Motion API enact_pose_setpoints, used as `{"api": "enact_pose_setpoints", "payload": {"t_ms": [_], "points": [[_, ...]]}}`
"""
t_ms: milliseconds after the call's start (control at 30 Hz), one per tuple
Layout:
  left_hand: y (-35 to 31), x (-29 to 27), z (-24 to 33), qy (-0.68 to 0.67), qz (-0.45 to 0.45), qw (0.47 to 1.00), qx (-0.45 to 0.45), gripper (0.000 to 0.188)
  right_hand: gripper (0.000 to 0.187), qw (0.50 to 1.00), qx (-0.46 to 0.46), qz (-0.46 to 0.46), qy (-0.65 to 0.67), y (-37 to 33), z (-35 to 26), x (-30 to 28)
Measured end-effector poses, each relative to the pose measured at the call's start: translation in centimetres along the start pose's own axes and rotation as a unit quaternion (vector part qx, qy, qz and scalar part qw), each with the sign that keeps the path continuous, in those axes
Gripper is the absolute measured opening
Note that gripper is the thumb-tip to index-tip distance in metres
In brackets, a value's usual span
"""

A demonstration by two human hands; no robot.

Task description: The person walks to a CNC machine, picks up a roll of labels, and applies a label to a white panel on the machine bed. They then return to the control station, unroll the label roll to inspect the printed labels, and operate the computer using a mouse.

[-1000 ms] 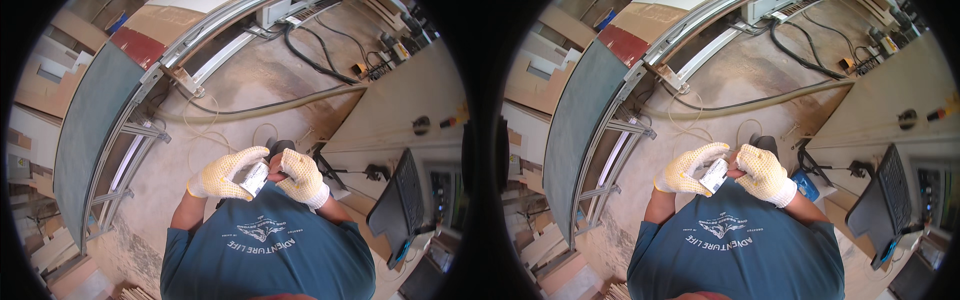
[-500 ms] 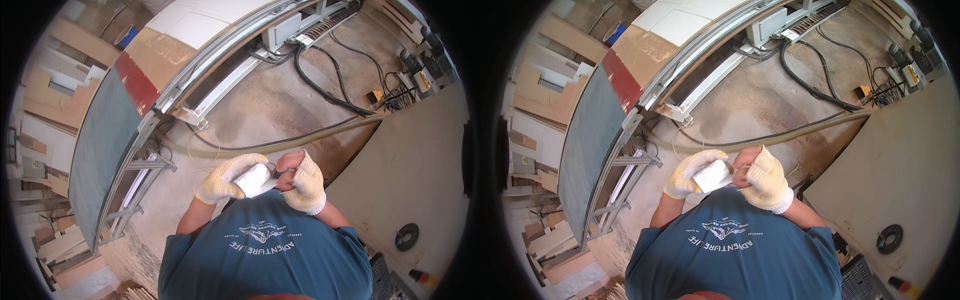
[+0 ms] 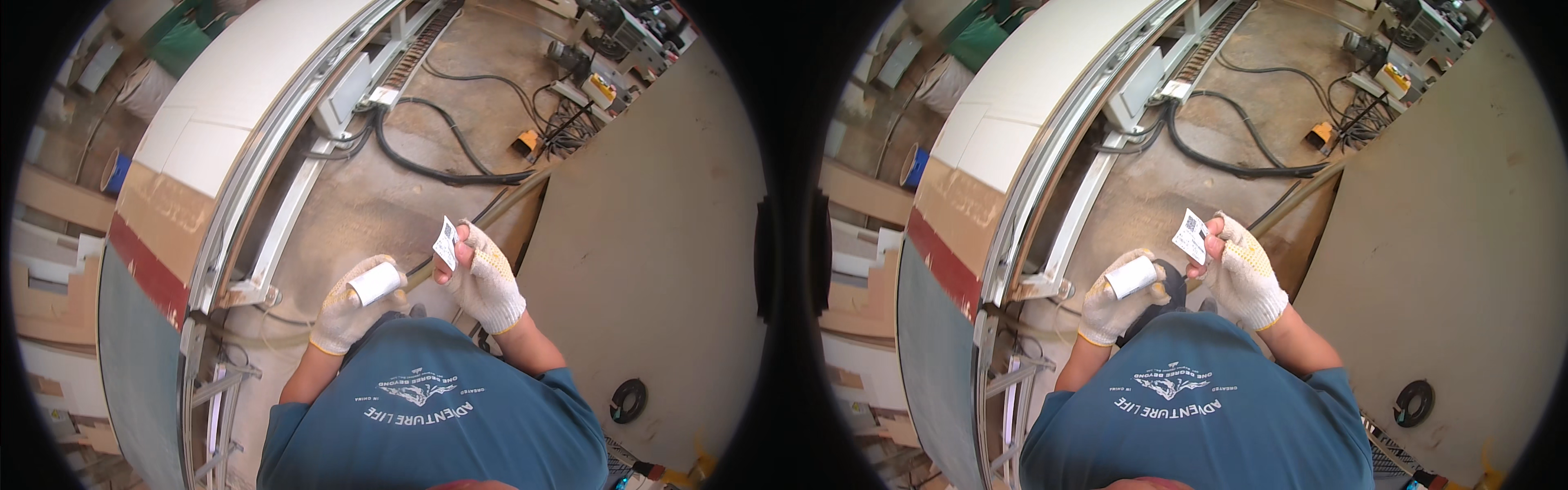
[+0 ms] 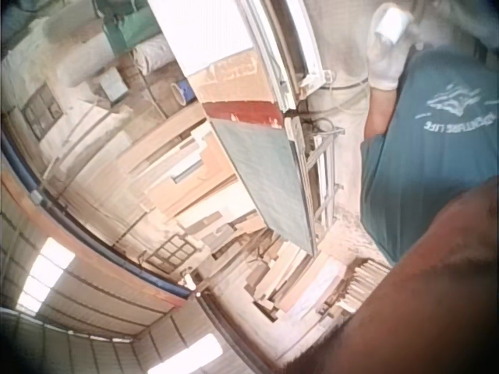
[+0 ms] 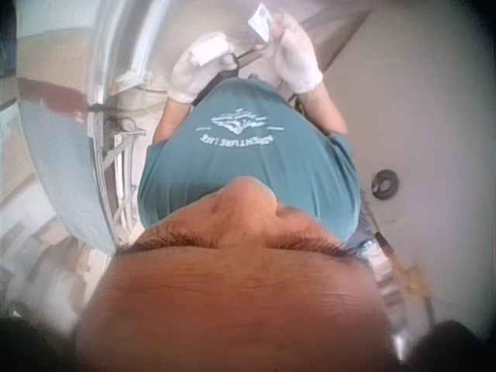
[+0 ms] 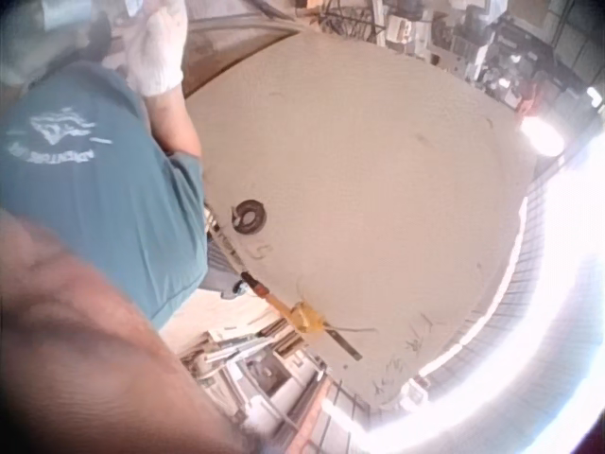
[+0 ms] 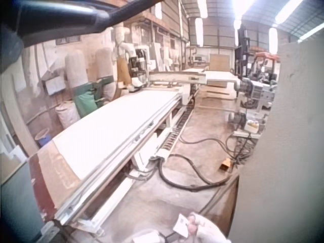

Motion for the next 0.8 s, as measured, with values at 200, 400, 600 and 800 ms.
{"api": "enact_pose_setpoints", "payload": {"t_ms": [200,400,600,800], "points": [[7.2,-7.6,6.7,0.088,0.065,0.994,0.028,0.072,0.016,0.987,-0.037,0.087,-0.129,11.7,-0.7,-5.4],[16.8,-22.1,18.6,0.507,0.246,0.821,0.087,0.059,0.010,0.845,-0.071,0.120,-0.517,31.8,-1.4,-9.8],[30.0,-31.5,35.2,0.604,0.355,0.711,0.057,0.056,0.012,0.893,-0.008,0.129,-0.431,55.3,-5.7,-7.0],[41.6,-37.1,47.1,0.627,0.364,0.686,0.062,0.061,0.021,0.944,-0.010,0.051,-0.325,71.5,-9.9,-2.3]]}}
Point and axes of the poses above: each hand's wrist, its own y-axis towards the middle knuckle, its own x-axis out of the palm, z = x × y, the point moved 6 cm from there along y, towards the middle knuckle, and after that the axes turned 4 degrees about -y, right-handed, at the moved point
